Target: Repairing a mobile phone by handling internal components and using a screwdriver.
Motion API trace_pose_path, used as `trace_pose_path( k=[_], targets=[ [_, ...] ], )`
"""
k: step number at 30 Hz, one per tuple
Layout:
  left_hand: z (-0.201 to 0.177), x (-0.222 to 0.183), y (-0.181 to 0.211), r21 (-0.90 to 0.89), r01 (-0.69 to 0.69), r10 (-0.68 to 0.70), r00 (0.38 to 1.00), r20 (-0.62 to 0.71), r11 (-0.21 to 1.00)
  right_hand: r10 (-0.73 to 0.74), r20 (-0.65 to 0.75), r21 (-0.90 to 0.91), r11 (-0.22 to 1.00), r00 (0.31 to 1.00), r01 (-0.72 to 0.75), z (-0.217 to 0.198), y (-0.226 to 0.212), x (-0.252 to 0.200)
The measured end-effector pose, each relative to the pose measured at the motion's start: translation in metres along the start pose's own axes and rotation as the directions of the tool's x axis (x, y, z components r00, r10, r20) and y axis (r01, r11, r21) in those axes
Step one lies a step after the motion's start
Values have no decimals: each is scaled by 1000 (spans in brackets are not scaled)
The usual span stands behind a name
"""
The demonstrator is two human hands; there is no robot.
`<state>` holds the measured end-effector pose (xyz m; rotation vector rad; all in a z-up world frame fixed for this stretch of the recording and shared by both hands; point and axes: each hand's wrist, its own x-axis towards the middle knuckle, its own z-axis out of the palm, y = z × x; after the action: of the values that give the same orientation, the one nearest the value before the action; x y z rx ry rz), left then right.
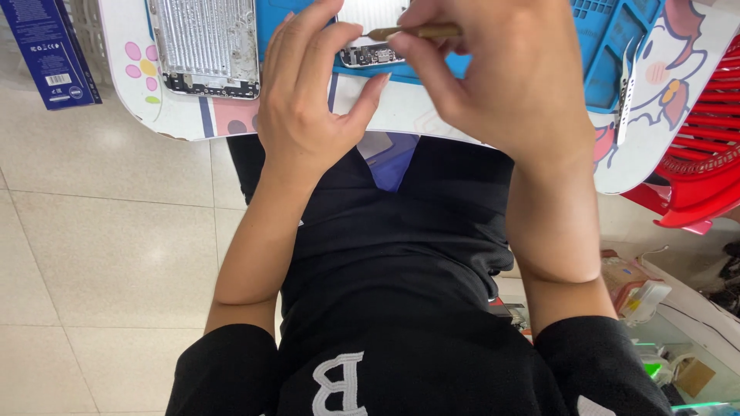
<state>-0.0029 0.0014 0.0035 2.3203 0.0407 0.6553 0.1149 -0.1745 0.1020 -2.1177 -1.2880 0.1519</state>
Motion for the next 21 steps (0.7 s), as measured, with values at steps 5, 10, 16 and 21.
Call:
trace_pose_path(
  k=[5,10,16,21],
  targets=[
    [-1,2,2,-15,8,-8,1000,19,1000,203,-234,309,943,951,-125,10,29,-43],
    [2,-1,-3,-39,-21,23,999,31,999,309,-399,454,885,863,-107,27,68,-81],
    [-1,3,-1,-31,-26,28,998,59,999,385,-478,479,868,790,-132,35,79,-100],
    [1,2,-2,15,-30,29,997,64,999,416,-589,465,876,693,-129,43,91,-110]
  ],
)
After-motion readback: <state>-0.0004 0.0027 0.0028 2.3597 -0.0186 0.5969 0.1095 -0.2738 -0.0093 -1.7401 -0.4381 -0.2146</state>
